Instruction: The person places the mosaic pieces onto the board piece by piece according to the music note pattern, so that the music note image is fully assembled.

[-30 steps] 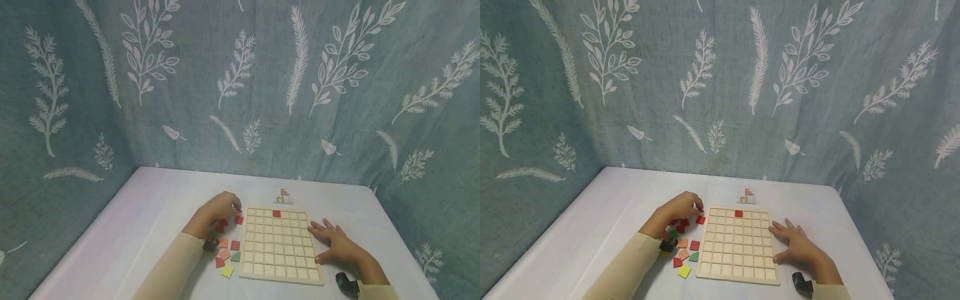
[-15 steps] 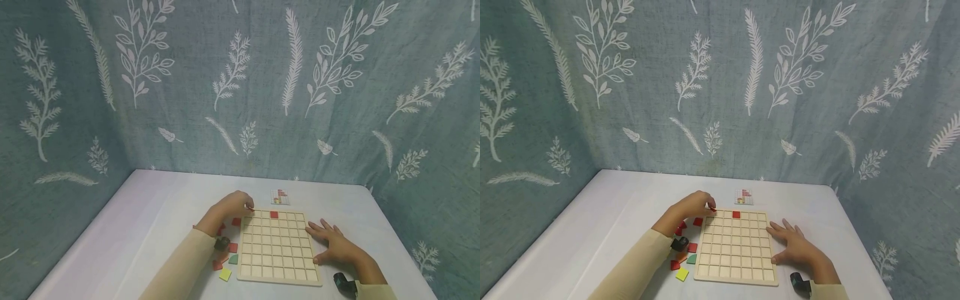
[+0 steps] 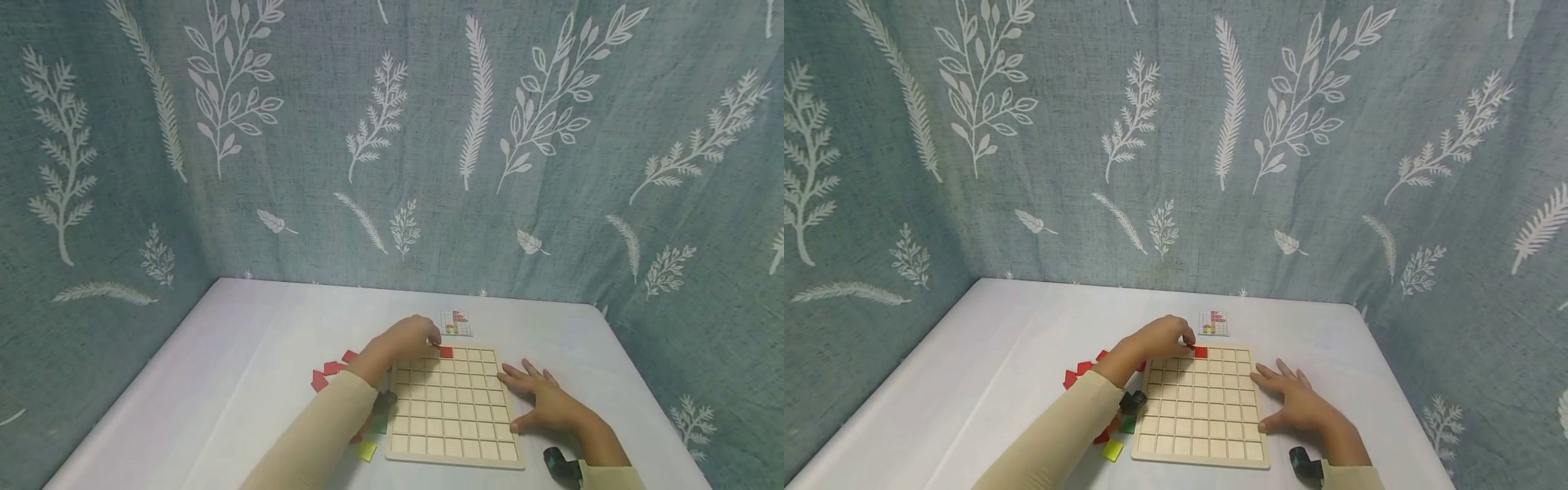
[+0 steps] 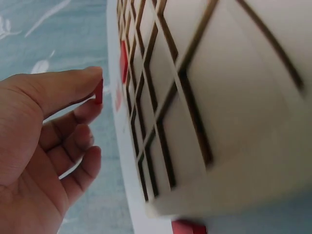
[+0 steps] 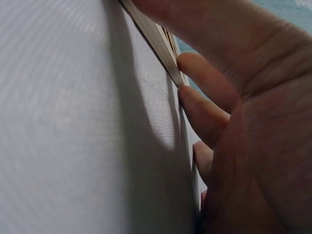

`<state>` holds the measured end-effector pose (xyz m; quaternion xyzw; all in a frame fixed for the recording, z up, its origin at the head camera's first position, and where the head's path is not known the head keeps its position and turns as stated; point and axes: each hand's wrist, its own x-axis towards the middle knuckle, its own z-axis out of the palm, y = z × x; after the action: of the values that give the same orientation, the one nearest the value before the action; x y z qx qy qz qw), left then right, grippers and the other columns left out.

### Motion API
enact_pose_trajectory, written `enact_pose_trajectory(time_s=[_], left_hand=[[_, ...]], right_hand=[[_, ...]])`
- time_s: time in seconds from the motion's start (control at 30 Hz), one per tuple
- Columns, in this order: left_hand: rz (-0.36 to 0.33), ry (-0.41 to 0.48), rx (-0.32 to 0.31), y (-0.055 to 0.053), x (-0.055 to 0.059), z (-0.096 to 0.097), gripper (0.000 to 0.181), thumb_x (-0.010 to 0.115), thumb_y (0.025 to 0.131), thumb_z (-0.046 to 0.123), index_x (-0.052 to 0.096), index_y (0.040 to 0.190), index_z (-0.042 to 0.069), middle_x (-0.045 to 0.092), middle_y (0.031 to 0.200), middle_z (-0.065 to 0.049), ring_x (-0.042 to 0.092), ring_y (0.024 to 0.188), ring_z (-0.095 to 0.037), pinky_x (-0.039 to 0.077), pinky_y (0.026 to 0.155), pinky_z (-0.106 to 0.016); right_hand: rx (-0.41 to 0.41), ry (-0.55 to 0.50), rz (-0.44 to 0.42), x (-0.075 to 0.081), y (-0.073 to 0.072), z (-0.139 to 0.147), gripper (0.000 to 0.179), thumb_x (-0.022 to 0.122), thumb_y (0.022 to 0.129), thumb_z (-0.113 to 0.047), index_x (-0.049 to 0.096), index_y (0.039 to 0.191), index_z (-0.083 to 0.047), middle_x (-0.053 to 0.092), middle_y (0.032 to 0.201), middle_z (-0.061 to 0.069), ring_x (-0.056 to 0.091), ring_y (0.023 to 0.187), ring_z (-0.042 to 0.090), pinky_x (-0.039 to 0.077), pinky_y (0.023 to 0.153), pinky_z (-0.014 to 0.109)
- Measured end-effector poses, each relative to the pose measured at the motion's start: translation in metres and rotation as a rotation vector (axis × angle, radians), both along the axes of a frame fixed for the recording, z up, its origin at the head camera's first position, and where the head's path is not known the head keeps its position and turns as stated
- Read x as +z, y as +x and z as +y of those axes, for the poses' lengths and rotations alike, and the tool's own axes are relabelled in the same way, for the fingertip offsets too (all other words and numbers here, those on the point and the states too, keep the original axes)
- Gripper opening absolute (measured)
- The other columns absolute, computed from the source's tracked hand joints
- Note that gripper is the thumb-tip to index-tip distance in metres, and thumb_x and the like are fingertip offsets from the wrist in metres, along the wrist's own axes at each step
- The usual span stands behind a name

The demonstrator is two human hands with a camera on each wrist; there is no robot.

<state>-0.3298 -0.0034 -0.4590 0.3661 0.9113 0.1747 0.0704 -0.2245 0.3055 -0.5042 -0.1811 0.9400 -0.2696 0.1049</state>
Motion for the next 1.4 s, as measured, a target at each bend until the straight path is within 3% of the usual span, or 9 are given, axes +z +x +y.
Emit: enact_pose_trajectory(time_s=[0.23, 0.4, 0.63, 0.97, 1.17, 1.4], left_hand=[[-0.006, 0.023, -0.046, -0.005, -0.006, 0.021, 0.014, 0.071, 0.09, 0.023, 0.076, 0.102, 0.017, 0.07, 0.101, 0.01, 0.063, 0.1, -0.01, 0.049, 0.087, -0.026], [0.0, 0.008, -0.045, -0.007, -0.011, 0.034, 0.012, 0.07, 0.091, 0.026, 0.076, 0.099, 0.02, 0.069, 0.101, 0.011, 0.062, 0.102, -0.009, 0.048, 0.09, -0.026], [0.055, 0.011, -0.055, -0.007, -0.016, 0.046, 0.011, 0.071, 0.09, 0.027, 0.076, 0.095, 0.019, 0.07, 0.093, 0.012, 0.064, 0.092, -0.007, 0.049, 0.084, -0.023], [0.012, -0.007, -0.005, -0.001, -0.015, 0.048, 0.005, 0.073, 0.088, 0.024, 0.076, 0.09, 0.02, 0.069, 0.089, 0.013, 0.064, 0.091, -0.007, 0.049, 0.085, -0.024], [0.037, -0.021, -0.032, -0.004, -0.012, 0.047, 0.011, 0.074, 0.087, 0.025, 0.077, 0.092, 0.016, 0.068, 0.089, 0.01, 0.063, 0.089, -0.009, 0.049, 0.084, -0.024], [0.012, -0.036, -0.02, -0.003, -0.012, 0.049, 0.012, 0.073, 0.088, 0.027, 0.077, 0.093, 0.016, 0.067, 0.089, 0.01, 0.063, 0.089, -0.009, 0.05, 0.083, -0.023]], right_hand=[[0.014, 0.005, 0.015, -0.001, 0.001, 0.001, 0.105, 0.085, 0.053, -0.054, 0.05, 0.143, -0.012, 0.033, 0.154, 0.01, 0.006, 0.143, 0.046, -0.005, 0.109, 0.064], [0.004, 0.003, 0.006, -0.002, -0.001, 0.002, 0.106, 0.085, 0.053, -0.053, 0.049, 0.144, -0.013, 0.033, 0.154, 0.008, 0.005, 0.143, 0.044, -0.006, 0.109, 0.062], [-0.005, 0.01, 0.001, -0.003, -0.002, 0.0, 0.106, 0.085, 0.052, -0.054, 0.049, 0.144, -0.014, 0.033, 0.154, 0.007, 0.005, 0.144, 0.044, -0.006, 0.109, 0.063], [-0.006, 0.008, -0.007, -0.002, -0.004, -0.002, 0.106, 0.084, 0.053, -0.055, 0.049, 0.144, -0.016, 0.032, 0.155, 0.005, 0.004, 0.144, 0.042, -0.007, 0.11, 0.061], [-0.017, 0.014, -0.006, -0.002, -0.005, 0.0, 0.106, 0.085, 0.052, -0.054, 0.049, 0.144, -0.015, 0.032, 0.155, 0.004, 0.004, 0.145, 0.041, -0.007, 0.11, 0.06], [-0.032, 0.01, -0.012, -0.002, -0.003, 0.0, 0.107, 0.085, 0.05, -0.055, 0.05, 0.143, -0.017, 0.033, 0.154, 0.003, 0.004, 0.145, 0.04, -0.007, 0.111, 0.059]])
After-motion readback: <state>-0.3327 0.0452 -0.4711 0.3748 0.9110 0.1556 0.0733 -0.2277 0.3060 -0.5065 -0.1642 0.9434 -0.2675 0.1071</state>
